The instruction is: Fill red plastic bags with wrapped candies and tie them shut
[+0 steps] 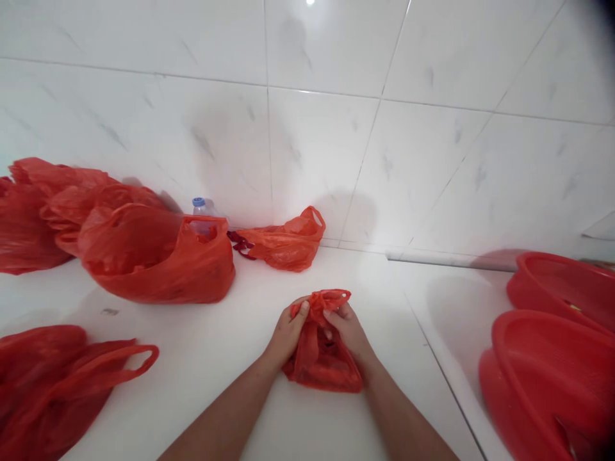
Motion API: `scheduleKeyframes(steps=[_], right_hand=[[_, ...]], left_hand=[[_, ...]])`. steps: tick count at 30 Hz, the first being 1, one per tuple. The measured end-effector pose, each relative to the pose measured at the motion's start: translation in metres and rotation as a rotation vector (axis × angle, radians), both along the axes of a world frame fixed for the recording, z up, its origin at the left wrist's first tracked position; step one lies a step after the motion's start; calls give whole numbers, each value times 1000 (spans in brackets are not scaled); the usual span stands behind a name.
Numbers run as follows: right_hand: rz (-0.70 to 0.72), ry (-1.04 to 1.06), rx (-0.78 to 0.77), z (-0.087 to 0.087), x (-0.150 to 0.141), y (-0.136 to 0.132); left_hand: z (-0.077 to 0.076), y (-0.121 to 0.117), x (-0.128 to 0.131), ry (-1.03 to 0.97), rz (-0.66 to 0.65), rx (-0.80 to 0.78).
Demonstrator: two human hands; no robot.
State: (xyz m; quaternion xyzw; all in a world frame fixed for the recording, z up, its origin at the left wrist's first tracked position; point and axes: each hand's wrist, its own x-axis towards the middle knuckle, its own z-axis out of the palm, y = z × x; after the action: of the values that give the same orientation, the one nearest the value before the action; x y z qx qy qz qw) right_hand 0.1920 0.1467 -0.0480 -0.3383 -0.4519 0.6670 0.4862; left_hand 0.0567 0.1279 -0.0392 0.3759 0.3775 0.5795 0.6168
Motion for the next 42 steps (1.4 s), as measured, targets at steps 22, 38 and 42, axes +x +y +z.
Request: scheduleKeyframes(steps=[22, 38, 42], right_hand=[[-144, -454, 200, -5, 0, 3], [-202, -340, 109, -14, 10, 12], [-112, -24, -63, -6, 15, 9]], left_hand=[[-18, 4, -1, 362, 210, 123], [-17, -2, 2, 529, 132, 234], [-15, -1, 1, 578, 218, 279]])
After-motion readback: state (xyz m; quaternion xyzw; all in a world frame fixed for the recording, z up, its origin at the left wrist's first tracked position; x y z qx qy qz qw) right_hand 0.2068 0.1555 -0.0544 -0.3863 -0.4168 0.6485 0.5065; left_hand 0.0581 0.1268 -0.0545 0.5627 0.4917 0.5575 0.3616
